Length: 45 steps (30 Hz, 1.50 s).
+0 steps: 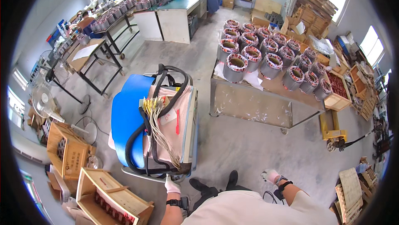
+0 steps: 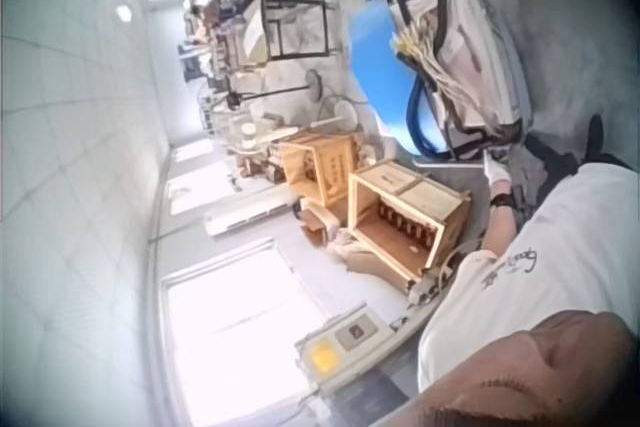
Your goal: Inspecting and organizing motor stators on a production table.
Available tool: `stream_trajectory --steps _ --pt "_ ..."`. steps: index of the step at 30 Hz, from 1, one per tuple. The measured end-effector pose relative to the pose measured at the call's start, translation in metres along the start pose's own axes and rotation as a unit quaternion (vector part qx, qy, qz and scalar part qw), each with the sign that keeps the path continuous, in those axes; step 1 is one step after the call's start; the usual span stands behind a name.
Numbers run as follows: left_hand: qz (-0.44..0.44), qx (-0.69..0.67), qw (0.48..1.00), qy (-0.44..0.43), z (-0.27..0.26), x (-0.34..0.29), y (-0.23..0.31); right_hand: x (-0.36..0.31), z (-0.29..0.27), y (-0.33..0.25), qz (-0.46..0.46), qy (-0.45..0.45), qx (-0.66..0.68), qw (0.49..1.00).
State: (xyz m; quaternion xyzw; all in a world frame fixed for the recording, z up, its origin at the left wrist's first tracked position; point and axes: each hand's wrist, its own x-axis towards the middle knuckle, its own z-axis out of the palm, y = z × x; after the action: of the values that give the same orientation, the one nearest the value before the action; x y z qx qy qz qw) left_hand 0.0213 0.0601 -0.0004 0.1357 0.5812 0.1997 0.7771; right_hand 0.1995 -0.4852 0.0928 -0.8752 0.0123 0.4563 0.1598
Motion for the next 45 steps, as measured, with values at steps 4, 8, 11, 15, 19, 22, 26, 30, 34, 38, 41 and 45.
stream_trajectory --steps 4,8,11,15,19,22,26,30,34,38,41,45 --pt "0.012 0.036 0.998 -0.045 0.035 0.025 0.017 -0.020 0.006 -0.049 0.026 0.016 0.043 0.999" --pt "0.038 0.055 0.993 -0.096 0.058 0.059 0.045 -0.023 0.033 -0.062 0.028 0.030 0.087 0.995" --pt "0.068 0.101 0.990 -0.066 0.101 0.066 0.058 -0.029 0.051 -0.062 0.026 0.028 0.037 0.999" --pt "0.125 0.129 0.983 -0.027 0.145 0.087 0.094 -0.017 0.059 -0.057 0.061 0.001 0.051 0.997" --pt "0.166 0.148 0.975 0.028 0.203 0.104 0.121 0.023 0.060 -0.053 0.103 -0.012 0.026 0.994" --pt "0.190 0.173 0.965 0.051 0.222 0.145 0.153 0.082 0.053 -0.061 0.118 -0.020 0.033 0.992" --pt "0.193 0.217 0.953 0.083 0.250 0.183 0.192 0.142 -0.006 -0.126 0.091 -0.029 0.029 0.995" --pt "0.164 0.287 0.941 0.075 0.287 0.212 0.230 0.178 -0.073 -0.191 0.020 0.073 0.116 0.990" --pt "0.134 0.309 0.941 0.040 0.309 0.249 0.271 0.187 -0.112 -0.230 0.010 0.105 0.129 0.986" --pt "0.134 0.344 0.929 0.039 0.329 0.286 0.299 0.180 -0.124 -0.271 0.061 0.090 0.118 0.987" --pt "0.124 0.359 0.925 0.004 0.344 0.308 0.314 0.180 -0.108 -0.303 0.103 0.080 0.103 0.986" --pt "0.113 0.395 0.911 -0.032 0.365 0.330 0.327 0.197 -0.062 -0.333 0.053 0.085 0.086 0.991"
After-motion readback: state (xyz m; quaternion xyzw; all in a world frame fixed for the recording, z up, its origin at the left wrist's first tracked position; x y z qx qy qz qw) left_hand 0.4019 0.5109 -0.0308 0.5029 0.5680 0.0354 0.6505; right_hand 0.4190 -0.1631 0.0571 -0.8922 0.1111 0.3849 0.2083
